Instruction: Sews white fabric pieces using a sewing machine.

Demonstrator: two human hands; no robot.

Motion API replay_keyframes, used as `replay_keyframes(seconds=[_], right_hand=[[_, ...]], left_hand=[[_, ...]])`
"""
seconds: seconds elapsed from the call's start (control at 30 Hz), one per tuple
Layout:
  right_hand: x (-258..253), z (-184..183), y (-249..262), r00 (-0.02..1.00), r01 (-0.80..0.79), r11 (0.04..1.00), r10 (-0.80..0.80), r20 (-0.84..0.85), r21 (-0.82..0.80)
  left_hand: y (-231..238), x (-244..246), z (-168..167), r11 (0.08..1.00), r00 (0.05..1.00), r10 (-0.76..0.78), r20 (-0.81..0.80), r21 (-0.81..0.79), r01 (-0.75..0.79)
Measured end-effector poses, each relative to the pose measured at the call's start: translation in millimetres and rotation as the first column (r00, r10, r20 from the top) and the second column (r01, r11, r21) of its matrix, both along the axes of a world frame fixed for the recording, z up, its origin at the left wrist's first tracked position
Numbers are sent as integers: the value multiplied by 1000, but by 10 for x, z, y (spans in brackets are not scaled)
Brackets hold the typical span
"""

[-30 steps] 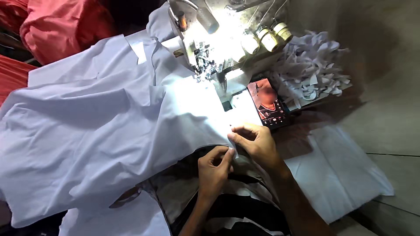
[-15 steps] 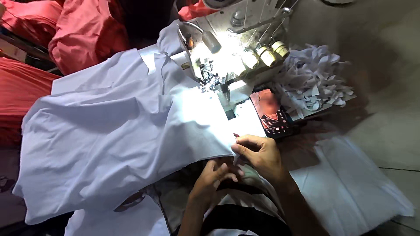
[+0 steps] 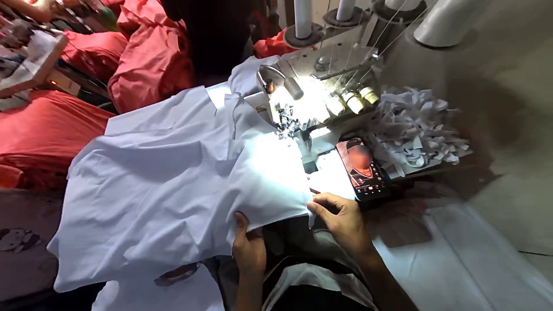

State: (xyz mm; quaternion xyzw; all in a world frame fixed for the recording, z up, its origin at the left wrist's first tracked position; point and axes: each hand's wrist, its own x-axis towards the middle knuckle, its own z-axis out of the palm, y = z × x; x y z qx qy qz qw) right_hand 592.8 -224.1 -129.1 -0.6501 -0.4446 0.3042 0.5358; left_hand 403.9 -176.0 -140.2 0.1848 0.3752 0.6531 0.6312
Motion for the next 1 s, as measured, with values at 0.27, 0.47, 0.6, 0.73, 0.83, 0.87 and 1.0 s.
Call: replay_keyframes(seconds=[0.27, 0.47, 0.6, 0.73, 0.83, 0.87, 1.0], right_hand=[[19, 7, -6, 1000, -20, 1000, 21, -15, 20], [-5, 11, -13, 999, 0, 1000, 0, -35, 7], [-2, 23, -4, 1000, 3, 1000, -3, -27, 0], [35, 33, 23, 1000, -12, 1000, 13, -23, 22], [63, 71, 107, 1000, -4, 999, 4, -1, 32], [73, 92, 155, 1000, 2, 1000, -2, 8, 25], [127, 162, 440, 1000, -15, 998, 13, 28, 54]], left_hand=[[-10, -21, -4, 999, 1000, 9, 29, -40, -8], [-20, -58, -33, 999, 999, -22, 39, -43, 24], [-20, -61, -44, 999, 999, -11, 45, -47, 13], [-19, -63, -37, 1000, 998, -17, 64, -25, 19], [12, -66, 10, 999, 993, -49, 107, -11, 50], [35, -68, 36, 997, 992, -76, 99, -2, 77], [230, -87, 242, 977, 975, -213, -56, 3, 213]])
